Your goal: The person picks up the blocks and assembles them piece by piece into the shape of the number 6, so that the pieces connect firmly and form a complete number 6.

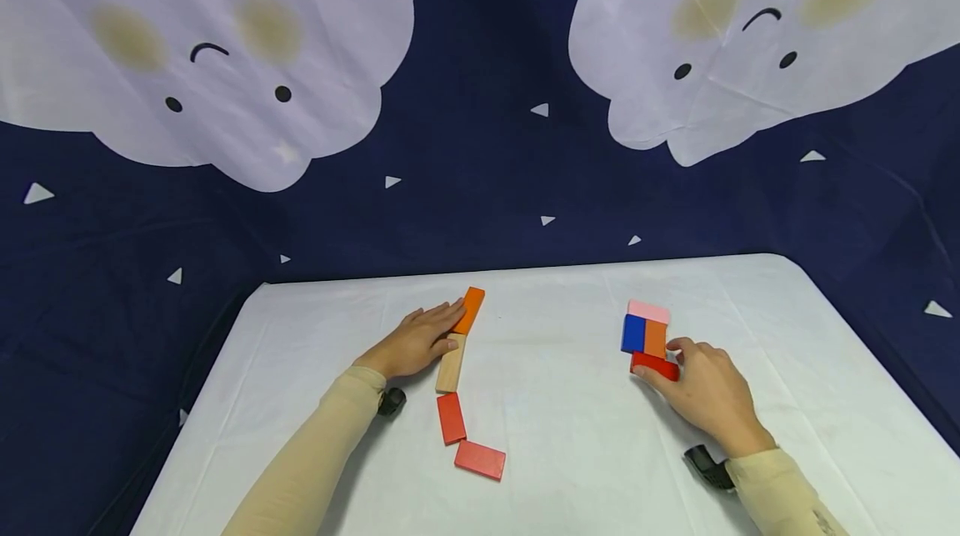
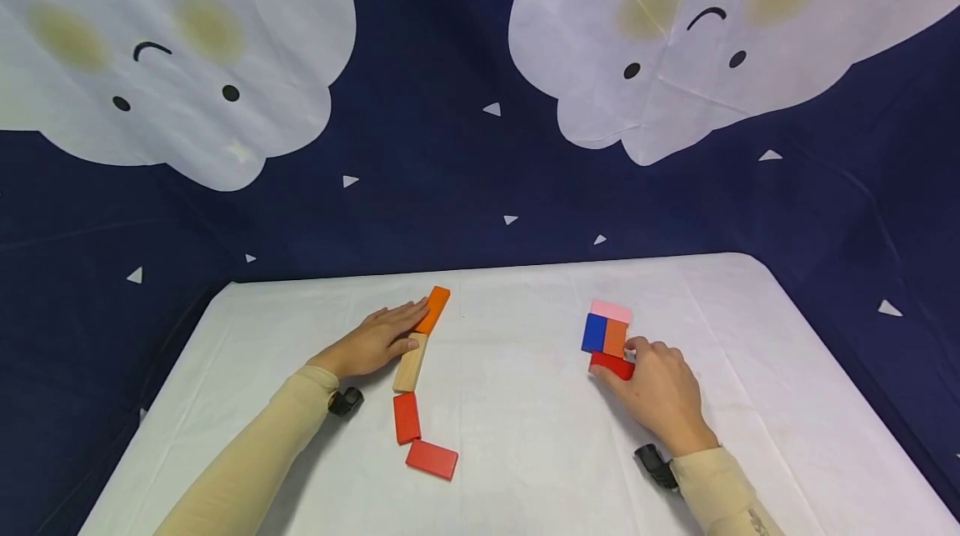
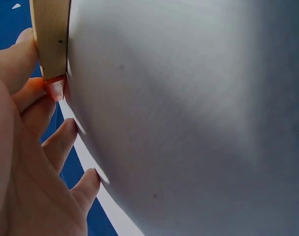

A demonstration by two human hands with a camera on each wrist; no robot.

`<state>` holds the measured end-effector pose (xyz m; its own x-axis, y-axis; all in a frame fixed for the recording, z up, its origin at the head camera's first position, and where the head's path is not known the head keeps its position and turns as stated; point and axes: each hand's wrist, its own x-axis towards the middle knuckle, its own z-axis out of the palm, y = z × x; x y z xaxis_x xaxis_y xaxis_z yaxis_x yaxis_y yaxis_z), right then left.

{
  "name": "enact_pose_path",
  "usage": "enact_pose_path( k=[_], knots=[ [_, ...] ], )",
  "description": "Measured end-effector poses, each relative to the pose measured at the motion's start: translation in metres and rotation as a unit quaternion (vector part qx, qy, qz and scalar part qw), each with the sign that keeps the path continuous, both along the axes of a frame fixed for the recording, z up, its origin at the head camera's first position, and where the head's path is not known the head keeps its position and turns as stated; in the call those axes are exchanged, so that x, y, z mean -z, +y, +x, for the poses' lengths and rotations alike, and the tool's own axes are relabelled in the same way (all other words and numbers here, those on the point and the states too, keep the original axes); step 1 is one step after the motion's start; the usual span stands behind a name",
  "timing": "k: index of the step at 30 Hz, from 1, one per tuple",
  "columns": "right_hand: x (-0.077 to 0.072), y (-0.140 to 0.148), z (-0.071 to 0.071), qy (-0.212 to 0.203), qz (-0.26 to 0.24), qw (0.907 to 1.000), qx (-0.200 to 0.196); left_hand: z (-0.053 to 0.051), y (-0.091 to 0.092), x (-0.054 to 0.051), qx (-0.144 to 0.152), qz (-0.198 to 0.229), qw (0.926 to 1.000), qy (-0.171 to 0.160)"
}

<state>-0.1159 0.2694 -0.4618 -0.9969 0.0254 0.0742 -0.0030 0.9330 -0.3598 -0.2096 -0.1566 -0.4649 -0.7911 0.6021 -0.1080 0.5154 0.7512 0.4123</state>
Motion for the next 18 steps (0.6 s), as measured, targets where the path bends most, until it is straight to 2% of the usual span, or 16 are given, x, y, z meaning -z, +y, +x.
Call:
enact_pose_path(
  k=[6, 14, 18],
  knots=[
    [-0.001, -0.006, -0.002, -0.029, 0.002, 0.9993, 0.024, 0.001, 0.000, 0.000, 0.001, 0.001, 1.0000, 0.000],
    [0.001, -0.013, -0.005, -0.007, 0.029, 0.9991, 0.029, 0.001, 0.000, -0.001, 0.000, 0.001, 1.0000, -0.001],
    [0.002, -0.014, -0.004, -0.009, 0.018, 0.9994, 0.029, 0.001, 0.001, 0.000, 0.001, 0.004, 1.0000, -0.001]
  ],
)
